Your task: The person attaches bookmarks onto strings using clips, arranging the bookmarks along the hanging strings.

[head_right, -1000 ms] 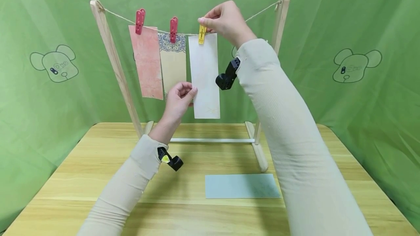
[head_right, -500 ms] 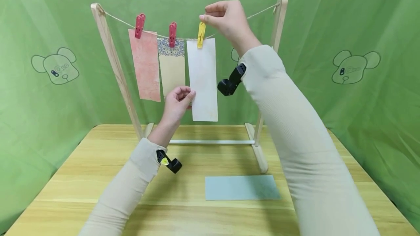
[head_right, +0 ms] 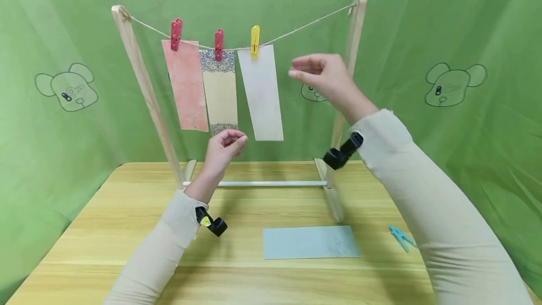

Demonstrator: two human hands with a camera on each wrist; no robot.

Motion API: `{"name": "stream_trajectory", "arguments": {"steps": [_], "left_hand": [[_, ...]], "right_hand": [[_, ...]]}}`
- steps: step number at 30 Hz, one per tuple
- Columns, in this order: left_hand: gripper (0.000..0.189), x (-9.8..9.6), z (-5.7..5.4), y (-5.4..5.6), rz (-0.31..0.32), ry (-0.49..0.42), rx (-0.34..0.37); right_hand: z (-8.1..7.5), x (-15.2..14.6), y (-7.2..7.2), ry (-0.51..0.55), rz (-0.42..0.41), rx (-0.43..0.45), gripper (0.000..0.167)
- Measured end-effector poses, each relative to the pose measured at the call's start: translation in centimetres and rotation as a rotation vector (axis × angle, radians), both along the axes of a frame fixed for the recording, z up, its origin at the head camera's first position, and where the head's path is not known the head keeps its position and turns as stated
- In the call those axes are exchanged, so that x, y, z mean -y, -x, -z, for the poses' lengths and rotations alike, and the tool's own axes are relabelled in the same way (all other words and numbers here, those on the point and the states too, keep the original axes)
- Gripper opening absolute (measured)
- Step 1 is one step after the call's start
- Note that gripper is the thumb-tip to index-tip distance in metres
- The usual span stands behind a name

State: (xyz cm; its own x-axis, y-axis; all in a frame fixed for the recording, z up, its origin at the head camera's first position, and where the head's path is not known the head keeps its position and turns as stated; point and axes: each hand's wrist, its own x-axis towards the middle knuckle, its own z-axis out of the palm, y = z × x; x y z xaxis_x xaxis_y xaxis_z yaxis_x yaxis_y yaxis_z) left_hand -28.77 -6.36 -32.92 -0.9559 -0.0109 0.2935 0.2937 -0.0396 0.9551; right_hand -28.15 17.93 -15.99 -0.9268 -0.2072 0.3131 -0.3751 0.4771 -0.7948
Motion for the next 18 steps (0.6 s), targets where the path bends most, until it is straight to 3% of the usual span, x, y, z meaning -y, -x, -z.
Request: {"name": "stream_trajectory", "arguments": {"steps": [7, 18], "left_hand": [[0.019, 0.2, 1.8, -0.8, 0.049, 0.038, 0.048], [0.019, 0.2, 4.8, -2.9, 0.111, 0.127, 0.057]], "right_hand": [[4.8, -4.3, -1.4, -0.086, 0.057, 0.035, 0.053], [13.6, -11.2, -4.7, -0.194, 0.117, 0.071, 0.048]]}}
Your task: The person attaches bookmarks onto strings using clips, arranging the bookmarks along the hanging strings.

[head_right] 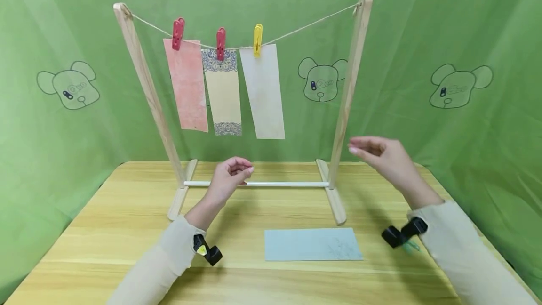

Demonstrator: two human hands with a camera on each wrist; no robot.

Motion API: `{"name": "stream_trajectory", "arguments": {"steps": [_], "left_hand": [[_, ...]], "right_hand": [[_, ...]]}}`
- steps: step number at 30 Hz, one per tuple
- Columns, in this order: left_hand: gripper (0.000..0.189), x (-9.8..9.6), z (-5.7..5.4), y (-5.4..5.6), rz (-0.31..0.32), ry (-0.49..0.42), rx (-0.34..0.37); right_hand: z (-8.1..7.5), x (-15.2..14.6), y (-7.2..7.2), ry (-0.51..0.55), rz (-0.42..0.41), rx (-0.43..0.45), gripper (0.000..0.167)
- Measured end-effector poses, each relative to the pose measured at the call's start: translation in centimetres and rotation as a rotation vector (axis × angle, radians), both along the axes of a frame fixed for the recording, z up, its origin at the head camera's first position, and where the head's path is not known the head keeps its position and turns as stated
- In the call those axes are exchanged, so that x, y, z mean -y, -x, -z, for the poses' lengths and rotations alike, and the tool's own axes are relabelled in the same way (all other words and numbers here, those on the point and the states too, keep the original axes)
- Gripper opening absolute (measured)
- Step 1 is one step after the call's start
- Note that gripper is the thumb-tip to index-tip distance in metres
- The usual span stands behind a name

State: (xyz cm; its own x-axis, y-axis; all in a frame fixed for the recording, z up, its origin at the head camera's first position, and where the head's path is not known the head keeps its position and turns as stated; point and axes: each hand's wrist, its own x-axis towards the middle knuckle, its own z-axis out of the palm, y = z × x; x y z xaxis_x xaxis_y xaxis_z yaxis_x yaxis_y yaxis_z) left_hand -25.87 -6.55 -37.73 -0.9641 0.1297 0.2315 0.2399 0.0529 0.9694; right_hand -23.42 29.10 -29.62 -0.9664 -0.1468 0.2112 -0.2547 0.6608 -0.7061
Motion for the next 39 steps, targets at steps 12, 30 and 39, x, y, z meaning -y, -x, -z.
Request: {"name": "stream_trajectory", "arguments": {"steps": [12, 30, 39], "left_hand": [[0.024, -2.0, 2.2, -2.9, 0.143, 0.020, 0.104], [0.029, -4.8, 6.3, -4.8, 0.315, 0.180, 0.216], [0.037, -5.4, 6.9, -5.2, 0.289, 0.298, 0.173]], "right_hand": [[8.6, -5.3, -4.7, 0.017, 0.027, 0.023, 0.044], [13.1, -10.4, -6.5, -0.014, 0.127, 0.137, 0.046], [14.6, -11.7, -7.2, -0.107, 0.055, 0.283, 0.051]]}}
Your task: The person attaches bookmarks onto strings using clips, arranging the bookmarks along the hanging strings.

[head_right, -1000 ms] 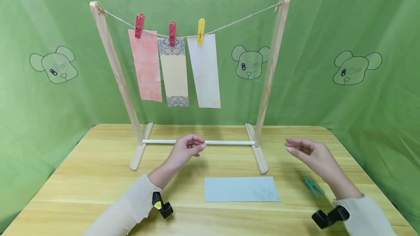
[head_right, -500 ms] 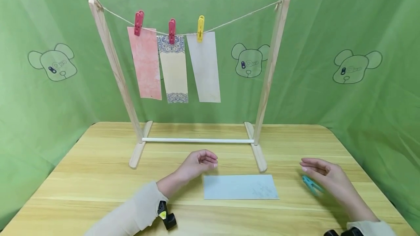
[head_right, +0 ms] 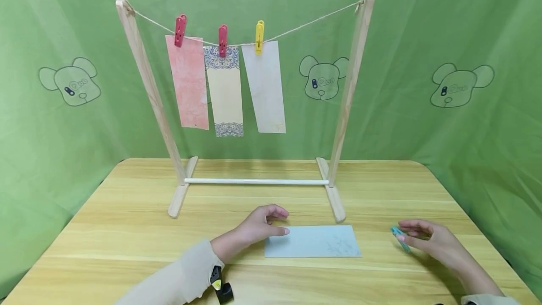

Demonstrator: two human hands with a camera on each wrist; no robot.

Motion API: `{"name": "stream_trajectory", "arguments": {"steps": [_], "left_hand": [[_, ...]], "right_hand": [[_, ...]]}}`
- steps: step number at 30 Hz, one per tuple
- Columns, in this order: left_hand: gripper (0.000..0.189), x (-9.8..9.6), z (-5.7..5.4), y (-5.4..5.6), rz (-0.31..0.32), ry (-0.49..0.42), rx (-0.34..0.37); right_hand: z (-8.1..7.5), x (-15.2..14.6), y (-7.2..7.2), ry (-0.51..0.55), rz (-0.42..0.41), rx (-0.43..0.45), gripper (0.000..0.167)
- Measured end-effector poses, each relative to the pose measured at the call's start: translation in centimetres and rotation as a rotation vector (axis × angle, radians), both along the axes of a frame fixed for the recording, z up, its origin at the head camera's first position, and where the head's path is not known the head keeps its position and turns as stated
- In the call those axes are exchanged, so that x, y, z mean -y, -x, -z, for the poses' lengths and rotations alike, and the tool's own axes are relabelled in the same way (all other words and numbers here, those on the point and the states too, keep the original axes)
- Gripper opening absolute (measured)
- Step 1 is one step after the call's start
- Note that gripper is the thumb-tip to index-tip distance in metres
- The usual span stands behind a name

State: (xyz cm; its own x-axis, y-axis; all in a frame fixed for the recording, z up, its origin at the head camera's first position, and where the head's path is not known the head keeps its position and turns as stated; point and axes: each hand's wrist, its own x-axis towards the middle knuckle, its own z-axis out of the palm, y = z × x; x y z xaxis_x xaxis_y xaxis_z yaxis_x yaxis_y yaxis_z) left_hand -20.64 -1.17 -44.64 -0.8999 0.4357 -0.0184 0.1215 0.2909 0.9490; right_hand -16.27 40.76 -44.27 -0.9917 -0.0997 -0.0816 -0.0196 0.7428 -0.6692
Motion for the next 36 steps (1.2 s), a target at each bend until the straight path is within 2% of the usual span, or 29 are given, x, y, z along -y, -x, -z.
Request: {"name": "stream_trajectory", "arguments": {"steps": [4, 11, 15, 21, 26, 29, 32, 36], "left_hand": [[0.038, 0.0, 0.0, -0.2, -0.004, 0.043, -0.009], [0.040, -0.1, 0.1, -0.7, -0.024, 0.091, -0.004], [0.047, -0.3, 0.0, -0.9, -0.035, 0.158, -0.018], [0.057, -0.3, -0.1, -1.0, -0.041, 0.309, -0.103], [0.063, -0.1, -0.1, -1.0, -0.030, 0.422, -0.176], [0.061, 0.0, -0.2, -1.2, -0.015, 0.470, -0.217], [0.056, 0.1, -0.3, -1.3, 0.000, 0.512, -0.257], [0.052, 0.3, -0.4, -1.3, 0.019, 0.531, -0.292]], "right_hand": [[0.6, -0.4, -0.3, -0.003, -0.039, 0.006, 0.051], [1.3, -0.8, -0.7, -0.046, -0.114, -0.036, 0.047], [1.4, -1.1, -1.1, -0.063, -0.098, -0.070, 0.039], [1.4, -1.1, -1.8, -0.138, -0.056, -0.098, 0.033], [1.4, -0.7, -1.7, -0.136, -0.054, -0.143, 0.034], [1.5, -0.7, -1.6, -0.135, -0.053, -0.156, 0.034], [1.7, -0.7, -1.5, -0.135, -0.039, -0.131, 0.031], [2.0, -0.8, -1.5, -0.136, -0.026, -0.111, 0.030]]}}
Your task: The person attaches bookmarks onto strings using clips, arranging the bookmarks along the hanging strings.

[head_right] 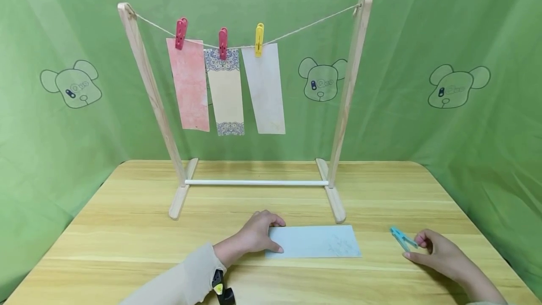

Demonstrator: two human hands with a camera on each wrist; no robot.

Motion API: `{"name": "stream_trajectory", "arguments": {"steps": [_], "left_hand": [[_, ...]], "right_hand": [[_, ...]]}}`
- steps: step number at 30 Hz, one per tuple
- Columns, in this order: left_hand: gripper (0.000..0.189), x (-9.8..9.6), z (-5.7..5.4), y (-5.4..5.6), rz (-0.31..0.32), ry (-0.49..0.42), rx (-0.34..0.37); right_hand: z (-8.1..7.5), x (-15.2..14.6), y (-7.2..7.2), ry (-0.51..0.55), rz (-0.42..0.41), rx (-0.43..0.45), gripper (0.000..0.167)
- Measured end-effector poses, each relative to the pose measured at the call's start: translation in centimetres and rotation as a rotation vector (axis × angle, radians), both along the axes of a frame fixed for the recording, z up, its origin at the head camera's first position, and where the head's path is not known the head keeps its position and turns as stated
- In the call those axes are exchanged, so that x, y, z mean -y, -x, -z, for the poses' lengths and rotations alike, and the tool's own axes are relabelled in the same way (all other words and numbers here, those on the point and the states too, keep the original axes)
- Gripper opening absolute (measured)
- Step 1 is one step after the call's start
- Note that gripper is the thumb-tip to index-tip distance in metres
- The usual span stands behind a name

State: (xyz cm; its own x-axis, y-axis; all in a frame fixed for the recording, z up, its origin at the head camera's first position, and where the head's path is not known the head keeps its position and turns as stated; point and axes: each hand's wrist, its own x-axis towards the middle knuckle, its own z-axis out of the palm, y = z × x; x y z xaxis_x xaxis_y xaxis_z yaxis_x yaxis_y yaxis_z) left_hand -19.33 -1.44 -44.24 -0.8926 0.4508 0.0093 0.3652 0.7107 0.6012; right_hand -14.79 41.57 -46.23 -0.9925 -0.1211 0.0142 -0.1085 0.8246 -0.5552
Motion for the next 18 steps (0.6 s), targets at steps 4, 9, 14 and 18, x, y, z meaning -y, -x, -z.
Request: {"name": "stream_trajectory", "arguments": {"steps": [4, 9, 14, 18], "left_hand": [[0.053, 0.0, -0.1, 0.0, 0.008, 0.010, 0.007], [0.048, 0.1, 0.0, 0.1, 0.007, 0.004, 0.049], [0.039, 0.2, 0.0, 0.4, 0.023, -0.068, 0.102], [0.027, 0.5, -0.1, 0.6, 0.023, -0.134, 0.141]], "right_hand": [[0.0, 0.0, 0.0, -0.006, 0.015, 0.000, 0.030], [-0.5, 0.2, 0.3, -0.026, 0.063, 0.035, 0.031], [-0.8, 0.1, 0.9, 0.001, 0.122, 0.015, 0.040], [-1.1, 0.3, 1.4, 0.024, 0.168, -0.020, 0.048]]}}
